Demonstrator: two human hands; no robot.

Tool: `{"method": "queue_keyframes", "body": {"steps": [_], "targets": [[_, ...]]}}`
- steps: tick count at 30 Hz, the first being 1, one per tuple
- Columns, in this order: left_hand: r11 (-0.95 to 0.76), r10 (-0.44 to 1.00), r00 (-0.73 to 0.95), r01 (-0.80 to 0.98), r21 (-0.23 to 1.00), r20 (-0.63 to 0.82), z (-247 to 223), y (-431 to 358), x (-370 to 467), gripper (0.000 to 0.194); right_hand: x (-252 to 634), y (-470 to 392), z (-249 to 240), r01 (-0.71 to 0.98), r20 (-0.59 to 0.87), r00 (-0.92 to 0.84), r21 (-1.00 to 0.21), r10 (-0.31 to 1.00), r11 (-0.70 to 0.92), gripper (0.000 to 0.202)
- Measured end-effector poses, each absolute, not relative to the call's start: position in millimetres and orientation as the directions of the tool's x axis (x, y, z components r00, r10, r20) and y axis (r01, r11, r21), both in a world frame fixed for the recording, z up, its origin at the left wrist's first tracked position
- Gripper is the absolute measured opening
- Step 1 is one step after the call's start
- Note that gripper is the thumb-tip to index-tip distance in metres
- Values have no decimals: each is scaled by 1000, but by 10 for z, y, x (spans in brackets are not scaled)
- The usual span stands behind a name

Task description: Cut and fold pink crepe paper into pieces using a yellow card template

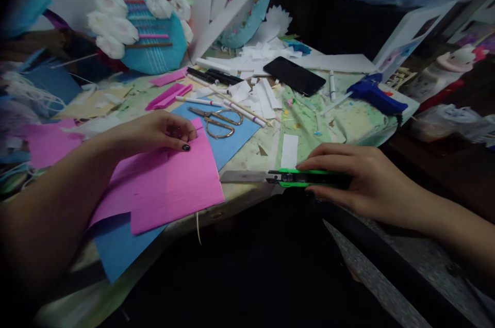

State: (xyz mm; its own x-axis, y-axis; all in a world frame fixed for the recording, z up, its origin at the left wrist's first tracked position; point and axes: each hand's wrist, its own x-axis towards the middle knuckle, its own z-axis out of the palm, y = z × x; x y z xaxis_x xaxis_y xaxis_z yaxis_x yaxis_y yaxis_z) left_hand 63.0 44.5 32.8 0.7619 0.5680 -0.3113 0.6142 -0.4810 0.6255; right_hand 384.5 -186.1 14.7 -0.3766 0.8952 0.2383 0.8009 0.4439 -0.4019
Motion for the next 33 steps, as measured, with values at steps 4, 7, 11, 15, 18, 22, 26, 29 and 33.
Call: {"method": "queue_keyframes", "body": {"steps": [4, 7, 11, 15, 18, 22, 26, 29, 33], "targets": [[-479, 578, 758, 614, 627, -301, 318, 447, 631, 23, 3840, -1870, 143, 824, 234, -328, -404, 915, 398, 26], [-475, 582, 755, 617, 628, -301, 310, 453, 627, 24, 3803, -1864, 146, 825, 250, -319, -401, 914, 398, 25], [-475, 582, 753, 622, 622, -308, 315, 450, 624, 25, 3773, -1855, 147, 818, 269, -330, -397, 905, 416, 26], [-488, 587, 750, 629, 606, -305, 325, 442, 629, 26, 3788, -1877, 139, 822, 257, -326, -398, 910, 407, 26], [-505, 587, 753, 629, 591, -298, 324, 445, 631, 26, 3797, -1901, 135, 821, 249, -326, -404, 912, 404, 26], [-508, 586, 760, 614, 604, -280, 314, 450, 629, 25, 3785, -1904, 140, 821, 254, -331, -398, 909, 410, 26], [-504, 582, 759, 618, 604, -291, 317, 450, 628, 25, 3770, -1886, 145, 819, 250, -333, -401, 909, 411, 25], [-499, 578, 757, 623, 602, -305, 323, 450, 626, 24, 3760, -1882, 148, 803, 236, -340, -431, 910, 411, 26], [-489, 575, 761, 614, 620, -299, 318, 450, 622, 23, 3728, -1864, 165, 790, 224, -349, -452, 910, 414, 26]]}}
